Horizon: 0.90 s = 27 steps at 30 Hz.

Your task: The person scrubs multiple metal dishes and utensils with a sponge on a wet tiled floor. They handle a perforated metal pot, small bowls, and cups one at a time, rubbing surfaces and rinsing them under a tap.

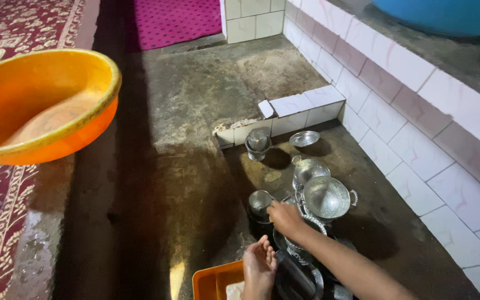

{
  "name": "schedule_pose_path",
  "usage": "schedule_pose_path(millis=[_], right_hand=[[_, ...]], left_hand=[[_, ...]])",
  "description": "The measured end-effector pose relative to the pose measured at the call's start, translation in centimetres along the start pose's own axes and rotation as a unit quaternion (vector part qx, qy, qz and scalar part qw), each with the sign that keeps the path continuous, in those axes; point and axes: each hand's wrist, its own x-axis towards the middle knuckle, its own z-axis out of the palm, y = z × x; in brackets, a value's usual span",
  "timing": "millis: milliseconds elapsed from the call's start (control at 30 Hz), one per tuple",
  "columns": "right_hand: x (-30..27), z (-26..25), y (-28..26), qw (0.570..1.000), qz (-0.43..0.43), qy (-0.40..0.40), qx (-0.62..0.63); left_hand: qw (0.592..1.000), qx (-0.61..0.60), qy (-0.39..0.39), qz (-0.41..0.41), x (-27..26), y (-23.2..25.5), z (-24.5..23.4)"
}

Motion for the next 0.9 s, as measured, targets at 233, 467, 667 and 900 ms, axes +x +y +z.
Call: schedule_pose_path(millis=[233, 467, 667, 900], right_hand=[[2.9, 4.5, -0.6, 0.999, 0.01, -0.05, 0.014], [4.0, 8.2, 0.6, 0.988, 0.044, -0.132, -0.058], [3.4, 1.3, -0.9, 0.999, -0.005, 0.035, 0.011], [-2.2, -12.1, -6.7, 0.985, -0.128, 0.106, 0.049]], left_hand=[[0.999, 0.01, -0.015, 0.033, 0.3, 1.7, 2.5], [0.999, 0.018, -0.019, 0.046, -0.1, 3.3, 4.2], [0.999, 0.013, -0.005, 0.035, 1.0, 2.6, 3.5], [0.994, -0.078, -0.073, -0.008, -2.9, 3.5, 7.1]])
